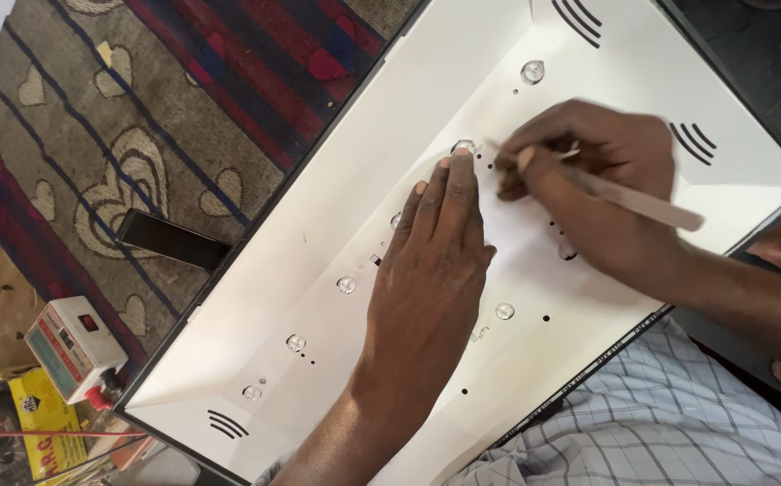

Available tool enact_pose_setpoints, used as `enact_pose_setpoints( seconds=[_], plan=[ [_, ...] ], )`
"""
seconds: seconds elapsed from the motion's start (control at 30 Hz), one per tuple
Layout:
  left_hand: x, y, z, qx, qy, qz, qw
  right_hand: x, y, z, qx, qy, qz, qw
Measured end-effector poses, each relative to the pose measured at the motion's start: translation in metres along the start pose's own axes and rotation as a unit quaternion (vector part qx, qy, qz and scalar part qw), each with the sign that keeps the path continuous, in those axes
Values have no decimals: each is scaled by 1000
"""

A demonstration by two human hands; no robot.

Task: The person sits with a white light fixture panel on their lap and uses a metal rod to press small clear lens covers into holes on the panel, working on one lens at a time and steadying the panel with the other hand.

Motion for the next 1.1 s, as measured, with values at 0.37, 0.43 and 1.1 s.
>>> enact_pose_setpoints(
  seconds=[0.37, 0.43, 1.1],
  plan=[
    [-3, 0, 1, 1, -40, -8, 999, 16, -14, -16, 48, 385, 247, 888],
    [-4, 1, 4, -10, -51, -11, 999, 17, -14, -22, 45, 409, 261, 873],
    [-7, -3, 7, 38, -101, -26, 994, 49, -12, 27, -21, 416, 286, 863]
  ],
)
Point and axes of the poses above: each hand's wrist, its own y-axis away from the middle knuckle, its own z-axis out of the back of the hand, x = y × z, the point moved 9 cm from there along -y, towards the middle knuckle, and after that the axes turned 11 degrees about -z, right-handed, at the moved point
